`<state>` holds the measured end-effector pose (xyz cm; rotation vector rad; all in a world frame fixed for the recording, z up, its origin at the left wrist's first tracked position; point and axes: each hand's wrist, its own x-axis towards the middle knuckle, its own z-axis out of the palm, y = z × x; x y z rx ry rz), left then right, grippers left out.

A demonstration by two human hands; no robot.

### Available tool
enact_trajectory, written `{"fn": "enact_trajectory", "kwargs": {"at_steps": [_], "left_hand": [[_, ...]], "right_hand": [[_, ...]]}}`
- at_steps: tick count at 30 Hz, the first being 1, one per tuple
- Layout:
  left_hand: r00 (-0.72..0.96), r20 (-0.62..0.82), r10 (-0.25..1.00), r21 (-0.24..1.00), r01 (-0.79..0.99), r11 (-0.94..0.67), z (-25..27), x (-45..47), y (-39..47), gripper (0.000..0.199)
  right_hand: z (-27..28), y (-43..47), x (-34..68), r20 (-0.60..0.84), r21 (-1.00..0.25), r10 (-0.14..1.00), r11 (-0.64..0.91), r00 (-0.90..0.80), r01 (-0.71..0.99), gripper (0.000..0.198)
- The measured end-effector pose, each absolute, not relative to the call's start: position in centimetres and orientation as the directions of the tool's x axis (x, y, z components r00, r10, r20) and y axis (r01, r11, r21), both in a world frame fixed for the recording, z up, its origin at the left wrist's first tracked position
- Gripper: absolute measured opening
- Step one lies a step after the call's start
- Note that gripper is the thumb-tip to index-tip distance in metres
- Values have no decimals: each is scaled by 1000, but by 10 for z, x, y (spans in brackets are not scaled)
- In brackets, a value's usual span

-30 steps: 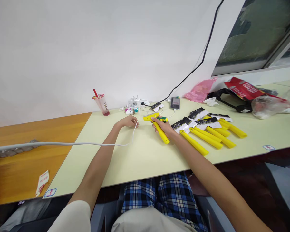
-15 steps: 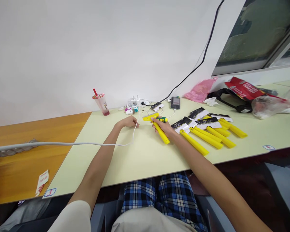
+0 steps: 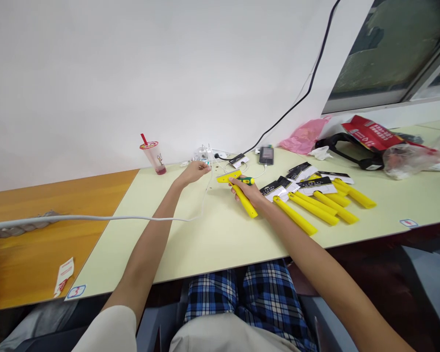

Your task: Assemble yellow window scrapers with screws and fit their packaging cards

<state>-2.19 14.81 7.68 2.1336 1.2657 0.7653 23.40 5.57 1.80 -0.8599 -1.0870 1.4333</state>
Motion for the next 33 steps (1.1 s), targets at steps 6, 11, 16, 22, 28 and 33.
{"fn": "enact_trajectory", "kwargs": {"at_steps": [6, 11, 16, 22, 28, 33], "left_hand": [[603, 212, 769, 722, 434, -539, 102, 9, 116, 41], [642, 175, 746, 737, 417, -532, 95, 15, 114, 38], [654, 135, 744, 785, 388, -483, 88, 15, 118, 37], [646, 127, 752, 840, 334, -428, 81, 17, 117, 34], [598, 34, 801, 934, 266, -238, 76, 15, 119, 42], [570, -66, 819, 945, 300, -132, 78, 13, 120, 49]], "right_hand": [[20, 55, 234, 53, -940, 989, 3, -137, -340, 43], [19, 57, 235, 23, -936, 990, -28, -139, -350, 40], [17, 61, 235, -2, -934, 985, -63, -172, -351, 34], [18, 61, 236, -43, -929, 981, -108, -188, -355, 23], [20, 59, 236, -41, -929, 976, -115, -213, -352, 26], [20, 58, 236, -36, -930, 973, -115, -226, -350, 32]]}}
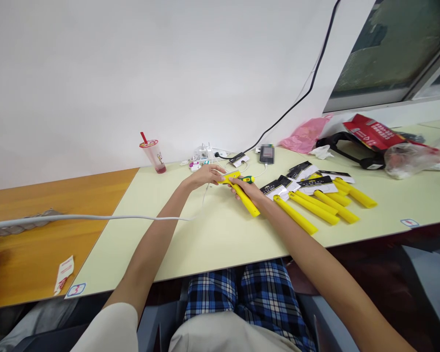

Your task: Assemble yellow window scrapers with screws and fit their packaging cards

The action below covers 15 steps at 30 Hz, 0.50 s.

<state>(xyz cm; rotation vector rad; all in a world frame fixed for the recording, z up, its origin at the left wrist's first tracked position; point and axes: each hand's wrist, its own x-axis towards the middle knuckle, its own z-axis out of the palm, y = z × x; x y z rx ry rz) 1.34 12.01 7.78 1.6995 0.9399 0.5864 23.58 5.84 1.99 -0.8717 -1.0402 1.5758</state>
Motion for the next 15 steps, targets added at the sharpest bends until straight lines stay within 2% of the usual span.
{"fn": "enact_trajectory", "kwargs": {"at_steps": [7, 15], "left_hand": [[603, -97, 792, 947, 302, -114, 78, 13, 121, 41], [563, 50, 825, 937, 259, -234, 70, 18, 124, 42]], "right_hand": [[15, 62, 236, -32, -927, 976, -110, -216, -359, 31], [19, 60, 235, -31, -919, 977, -111, -210, -379, 33]]}}
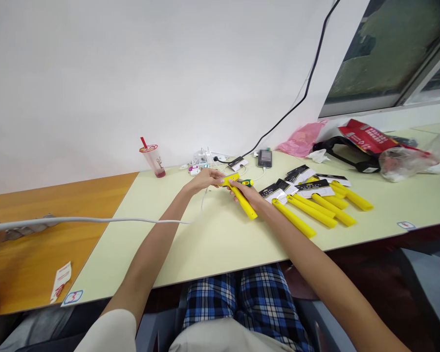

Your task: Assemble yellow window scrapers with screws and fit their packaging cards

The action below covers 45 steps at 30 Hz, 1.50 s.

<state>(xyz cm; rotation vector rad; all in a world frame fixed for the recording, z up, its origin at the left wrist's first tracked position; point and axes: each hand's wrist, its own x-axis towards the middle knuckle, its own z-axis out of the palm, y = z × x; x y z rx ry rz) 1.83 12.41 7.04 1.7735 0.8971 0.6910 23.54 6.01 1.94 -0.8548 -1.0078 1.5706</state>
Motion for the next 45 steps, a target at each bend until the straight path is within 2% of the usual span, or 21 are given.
{"fn": "enact_trajectory", "kwargs": {"at_steps": [10, 14, 16, 18, 20, 22, 25, 28, 32, 37, 45], "left_hand": [[432, 96, 897, 970, 160, -181, 58, 23, 133, 50], [367, 179, 913, 960, 139, -244, 58, 34, 130, 51], [321, 248, 914, 930, 185, -318, 58, 41, 127, 45], [248, 367, 896, 847, 309, -432, 57, 49, 121, 35], [198, 534, 822, 681, 476, -557, 56, 56, 114, 29], [215, 673, 708, 474, 610, -635, 54, 62, 105, 24], [312, 747, 587, 247, 690, -680, 51, 68, 96, 14], [404, 738, 540, 144, 688, -711, 50, 73, 90, 19], [512, 685, 518, 87, 649, -756, 52, 73, 90, 32], [576, 612, 542, 97, 625, -775, 58, 66, 94, 41], [629, 514, 583, 129, 615, -778, 61, 74, 82, 53]], "right_hand": [[26, 59, 234, -105, -869, 976, -182, -189, -460, 20], [28, 59, 234, -105, -843, 985, -161, -136, -514, 14], [28, 59, 234, -91, -832, 988, -143, -122, -536, 15], [27, 60, 235, -70, -822, 991, -120, -110, -557, 18], [26, 60, 235, -40, -810, 995, -89, -97, -579, 22], [25, 60, 235, -4, -794, 997, -48, -73, -606, 26], [27, 61, 236, 26, -768, 999, 6, -22, -641, 32], [29, 62, 237, 43, -756, 999, 53, 32, -653, 37], [29, 65, 240, 25, -749, 997, 64, 68, -659, 37], [27, 66, 240, 12, -735, 998, 54, 67, -676, 36], [25, 67, 230, 148, -701, 985, 164, 84, -694, 47]]}}
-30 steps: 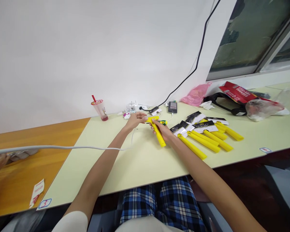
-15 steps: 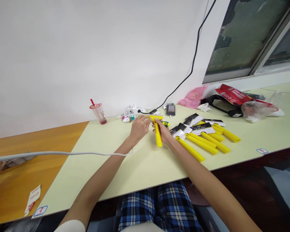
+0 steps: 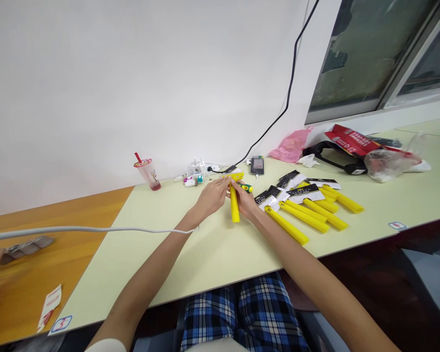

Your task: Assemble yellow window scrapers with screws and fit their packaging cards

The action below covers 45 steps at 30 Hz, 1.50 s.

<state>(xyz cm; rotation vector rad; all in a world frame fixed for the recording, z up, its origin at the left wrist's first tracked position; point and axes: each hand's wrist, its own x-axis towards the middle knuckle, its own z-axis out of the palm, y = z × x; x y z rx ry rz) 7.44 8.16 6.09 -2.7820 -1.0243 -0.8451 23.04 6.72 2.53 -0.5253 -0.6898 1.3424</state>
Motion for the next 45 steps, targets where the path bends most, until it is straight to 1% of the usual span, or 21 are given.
{"fn": "enact_trajectory", "kwargs": {"at_steps": [3, 7, 10, 13, 17, 21, 24, 26, 28, 30, 31, 33, 36, 38, 40, 45], "left_hand": [[626, 489, 607, 67, 667, -742, 66, 83, 71, 57], [627, 468, 623, -39, 719, -694, 73, 87, 64, 56], [631, 468, 619, -106, 736, -669, 75, 83, 64, 53], [639, 473, 607, -157, 738, -656, 75, 78, 66, 52], [639, 483, 599, -167, 738, -653, 72, 75, 70, 50], [638, 492, 592, -118, 722, -681, 69, 72, 75, 45], [620, 526, 582, -42, 702, -711, 68, 70, 78, 41], [584, 569, 579, 45, 681, -731, 69, 69, 81, 38], [518, 608, 601, 159, 663, -732, 71, 66, 85, 37], [414, 618, 668, 311, 651, -692, 74, 63, 90, 36], [358, 604, 713, 399, 639, -658, 76, 61, 93, 36], [275, 530, 802, 573, 580, -578, 79, 56, 99, 36], [265, 340, 902, 770, 472, -429, 83, 47, 108, 38], [278, 209, 938, 845, 432, -316, 84, 40, 111, 43], [287, 130, 949, 885, 398, -241, 85, 35, 112, 49], [311, 107, 944, 909, 353, -219, 85, 31, 114, 49]], "right_hand": [[22, 70, 229, 160, -685, 979, 201, 125, -701, 46], [20, 74, 229, 143, -663, 979, 203, 144, -721, 50], [20, 75, 230, 124, -669, 982, 190, 144, -719, 49], [22, 73, 231, 103, -678, 989, 148, 106, -720, 50], [26, 69, 234, 74, -695, 996, 89, 52, -713, 47], [31, 66, 238, 40, -687, 999, 28, 1, -726, 37], [34, 65, 240, 8, -686, 1000, -13, -26, -728, 31], [35, 64, 241, -13, -695, 999, -38, -40, -718, 28], [36, 63, 241, -30, -702, 998, -63, -58, -709, 24], [37, 62, 241, -48, -709, 995, -94, -85, -698, 20], [37, 62, 241, -57, -716, 993, -110, -100, -689, 18], [37, 60, 240, -66, -736, 988, -142, -138, -662, 14], [35, 58, 237, -53, -763, 977, -172, -204, -623, 10], [34, 57, 235, -42, -777, 971, -180, -236, -604, 11], [33, 56, 234, -31, -785, 969, -176, -246, -594, 15], [32, 55, 234, -19, -797, 964, -175, -265, -578, 19]]}}
